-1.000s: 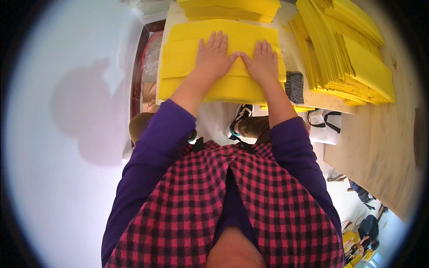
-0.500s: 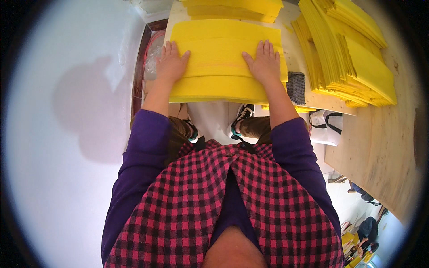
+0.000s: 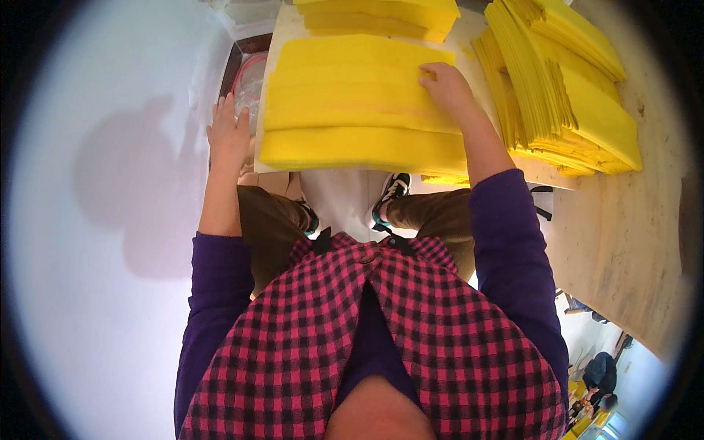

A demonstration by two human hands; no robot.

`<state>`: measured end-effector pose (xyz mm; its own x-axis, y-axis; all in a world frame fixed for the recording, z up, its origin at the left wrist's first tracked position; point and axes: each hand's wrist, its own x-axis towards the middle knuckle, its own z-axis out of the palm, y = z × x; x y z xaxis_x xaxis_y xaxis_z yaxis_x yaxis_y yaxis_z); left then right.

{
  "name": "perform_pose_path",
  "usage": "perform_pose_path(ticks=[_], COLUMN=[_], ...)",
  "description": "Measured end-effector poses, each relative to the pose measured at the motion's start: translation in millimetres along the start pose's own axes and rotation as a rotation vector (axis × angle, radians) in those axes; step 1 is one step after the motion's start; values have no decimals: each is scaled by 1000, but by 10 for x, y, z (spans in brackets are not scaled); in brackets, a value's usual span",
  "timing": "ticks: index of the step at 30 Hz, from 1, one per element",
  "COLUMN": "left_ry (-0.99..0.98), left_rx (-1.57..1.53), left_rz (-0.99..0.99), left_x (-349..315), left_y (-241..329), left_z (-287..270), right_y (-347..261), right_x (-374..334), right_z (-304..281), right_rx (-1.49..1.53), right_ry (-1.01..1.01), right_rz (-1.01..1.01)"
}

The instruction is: The person folds yellow and pink sheets of paper or foam on a workbench, aligning edges and pressing folds. They stack the folded sheets and continue folding additional sheets from a nearby pile.

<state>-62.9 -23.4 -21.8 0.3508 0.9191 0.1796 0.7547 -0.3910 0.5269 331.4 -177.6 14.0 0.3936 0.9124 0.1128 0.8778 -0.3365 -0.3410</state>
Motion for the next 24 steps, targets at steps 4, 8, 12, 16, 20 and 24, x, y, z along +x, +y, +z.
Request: perform_pose_path(ticks=[4,8,12,16,20,24], left_ry=[68,-32,-100,-390,-463,-530], left_rx=[-106,-120,5,190,260,192], left_rz=[174,312,454,316,364,293], left_x=[160,477,783,950,998,1012], left_y=[66,299,606,811,899,908], left_z=[-3,36,118,134,56,17], right_y=[-21,19,59,5,-102,-249], right_x=[243,465,602,648,573,435], right_z=[-63,-162,-244,-317,-415,-589], right_rx=[30,-39,-78,-145,-107,-55], right_ry=[-170,-328,-413,-489,-444,-368], right_rz=[-23,-72,-191,-174,-144,-168])
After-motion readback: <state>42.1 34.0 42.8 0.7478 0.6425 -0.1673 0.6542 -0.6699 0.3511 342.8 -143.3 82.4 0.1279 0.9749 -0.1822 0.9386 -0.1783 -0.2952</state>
